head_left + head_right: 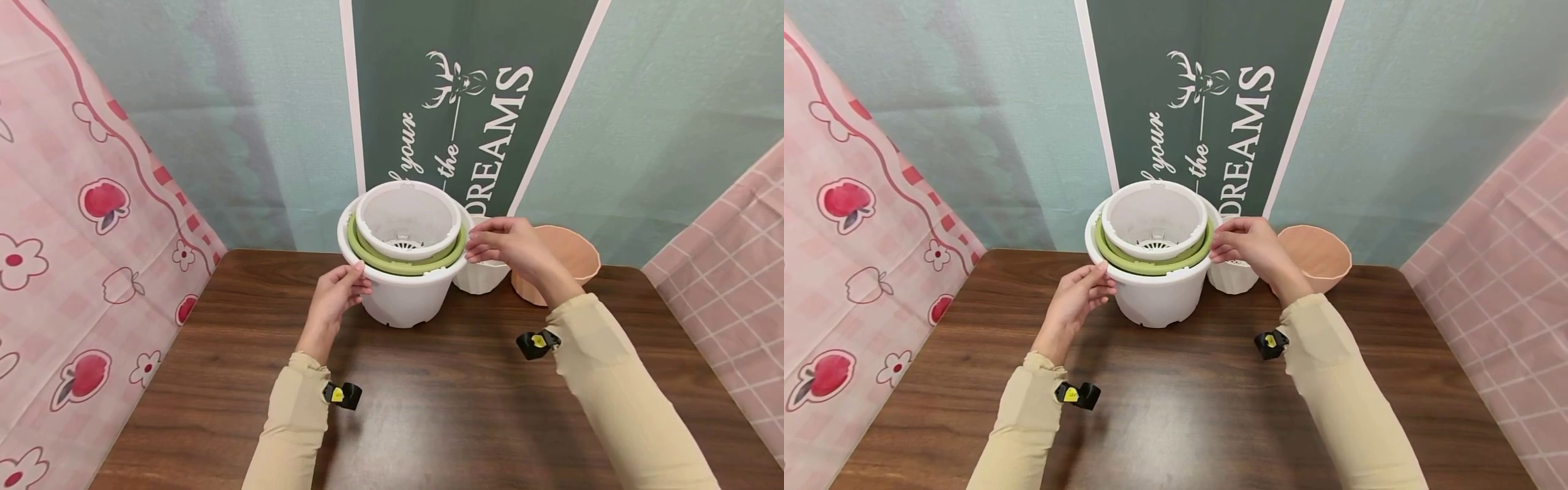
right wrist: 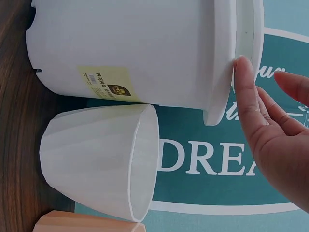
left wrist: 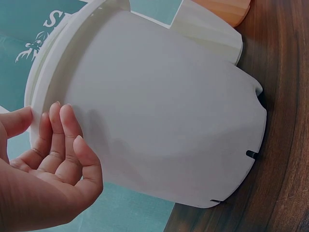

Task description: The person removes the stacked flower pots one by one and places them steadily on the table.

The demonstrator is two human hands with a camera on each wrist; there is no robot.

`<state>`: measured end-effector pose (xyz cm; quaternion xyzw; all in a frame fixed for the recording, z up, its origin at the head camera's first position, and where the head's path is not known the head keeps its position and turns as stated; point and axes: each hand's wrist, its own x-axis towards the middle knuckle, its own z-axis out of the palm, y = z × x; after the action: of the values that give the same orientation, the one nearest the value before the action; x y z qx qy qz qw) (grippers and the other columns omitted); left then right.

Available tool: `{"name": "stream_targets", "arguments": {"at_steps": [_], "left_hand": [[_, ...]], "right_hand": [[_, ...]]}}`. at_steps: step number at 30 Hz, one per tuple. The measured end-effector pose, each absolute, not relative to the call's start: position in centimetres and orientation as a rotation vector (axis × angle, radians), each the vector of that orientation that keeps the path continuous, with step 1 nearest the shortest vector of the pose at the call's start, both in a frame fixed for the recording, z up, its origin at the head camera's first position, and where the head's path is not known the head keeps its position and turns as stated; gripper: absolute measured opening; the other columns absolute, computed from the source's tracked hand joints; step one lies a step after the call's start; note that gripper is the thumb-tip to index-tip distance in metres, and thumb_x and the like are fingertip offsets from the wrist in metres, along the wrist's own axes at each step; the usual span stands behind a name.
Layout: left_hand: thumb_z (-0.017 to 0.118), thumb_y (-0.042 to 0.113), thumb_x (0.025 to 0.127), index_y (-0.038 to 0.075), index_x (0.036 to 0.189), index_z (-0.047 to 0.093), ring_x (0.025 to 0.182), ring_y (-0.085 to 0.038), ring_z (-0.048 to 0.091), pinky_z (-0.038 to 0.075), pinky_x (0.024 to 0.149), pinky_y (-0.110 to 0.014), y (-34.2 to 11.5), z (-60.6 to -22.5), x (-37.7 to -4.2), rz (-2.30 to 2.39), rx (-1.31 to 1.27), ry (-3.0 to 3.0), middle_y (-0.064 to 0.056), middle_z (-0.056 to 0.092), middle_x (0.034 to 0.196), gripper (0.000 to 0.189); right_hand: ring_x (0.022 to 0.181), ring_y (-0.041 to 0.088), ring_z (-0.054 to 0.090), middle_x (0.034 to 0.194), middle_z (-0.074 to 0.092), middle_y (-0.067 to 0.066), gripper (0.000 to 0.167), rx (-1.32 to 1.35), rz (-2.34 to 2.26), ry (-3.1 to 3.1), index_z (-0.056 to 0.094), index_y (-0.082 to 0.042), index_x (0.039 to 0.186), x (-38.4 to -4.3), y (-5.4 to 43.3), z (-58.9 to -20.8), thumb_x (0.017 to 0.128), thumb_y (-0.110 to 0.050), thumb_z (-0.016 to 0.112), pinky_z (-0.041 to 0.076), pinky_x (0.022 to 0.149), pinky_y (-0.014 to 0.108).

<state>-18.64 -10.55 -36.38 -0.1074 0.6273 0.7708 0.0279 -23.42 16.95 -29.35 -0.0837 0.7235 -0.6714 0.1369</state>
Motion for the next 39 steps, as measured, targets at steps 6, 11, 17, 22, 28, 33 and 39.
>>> {"name": "stream_targets", "arguments": {"at_steps": [6,11,17,22,28,33,39], "left_hand": [[0.058,0.021,0.091,0.007,0.077,0.057,0.062,-0.012,0.06,0.046,0.059,-0.024,-10.6,-36.5,-18.7,2.382,-0.332,1.936,-0.002,0.061,0.069,0.02],[0.058,0.021,0.091,0.006,0.077,0.057,0.062,-0.012,0.06,0.045,0.058,-0.023,-10.6,-36.5,-18.7,2.381,-0.332,1.933,-0.002,0.061,0.069,0.02],[0.058,0.021,0.091,0.006,0.078,0.057,0.062,-0.012,0.06,0.045,0.058,-0.023,-10.5,-36.5,-18.7,2.39,-0.329,1.927,-0.003,0.061,0.07,0.02],[0.058,0.021,0.091,0.006,0.078,0.057,0.063,-0.012,0.06,0.045,0.059,-0.024,-10.6,-36.5,-18.7,2.389,-0.326,1.924,-0.002,0.061,0.069,0.02],[0.058,0.021,0.091,0.007,0.077,0.057,0.063,-0.012,0.06,0.045,0.059,-0.025,-10.5,-36.5,-18.7,2.392,-0.327,1.924,-0.001,0.061,0.069,0.02],[0.058,0.021,0.091,0.008,0.076,0.057,0.063,-0.012,0.06,0.045,0.059,-0.025,-10.5,-36.5,-18.7,2.396,-0.325,1.913,-0.001,0.061,0.069,0.02],[0.057,0.021,0.091,0.008,0.076,0.057,0.063,-0.012,0.06,0.045,0.058,-0.024,-10.5,-36.5,-18.7,2.397,-0.327,1.911,-0.001,0.061,0.069,0.02]], "right_hand": [[0.068,0.022,0.066,0.082,0.064,0.016,0.029,-0.208,-1.968,2.049,0.041,0.02,0.11,-23.7,16.4,-29.3,0.09,0.002,0.052,0.053,0.073,0.036],[0.067,0.021,0.066,0.08,0.064,0.015,0.025,-0.165,-1.958,2.063,0.043,0.017,0.108,-24.0,16.0,-29.3,0.09,0.001,0.051,0.053,0.072,0.036],[0.065,0.02,0.066,0.076,0.064,0.015,0.023,-0.108,-1.948,2.077,0.045,0.017,0.107,-24.3,15.5,-29.3,0.09,0.001,0.051,0.054,0.07,0.036],[0.064,0.021,0.067,0.074,0.064,0.016,0.018,-0.082,-1.997,2.038,0.048,0.016,0.101,-24.5,15.1,-29.4,0.09,0.003,0.051,0.054,0.068,0.034],[0.064,0.02,0.067,0.073,0.064,0.014,0.024,-0.063,-2.007,2.05,0.047,0.019,0.107,-24.8,14.7,-29.6,0.09,0.001,0.052,0.054,0.067,0.032],[0.062,0.019,0.066,0.072,0.063,0.012,0.025,-0.021,-2.005,2.059,0.048,0.018,0.107,-24.9,14.5,-29.7,0.09,0.0,0.053,0.054,0.065,0.031],[0.061,0.017,0.066,0.069,0.064,0.01,0.022,-0.011,-1.974,2.084,0.05,0.014,0.103,-25.1,14.3,-29.8,0.09,-0.003,0.055,0.054,0.065,0.029]]}}
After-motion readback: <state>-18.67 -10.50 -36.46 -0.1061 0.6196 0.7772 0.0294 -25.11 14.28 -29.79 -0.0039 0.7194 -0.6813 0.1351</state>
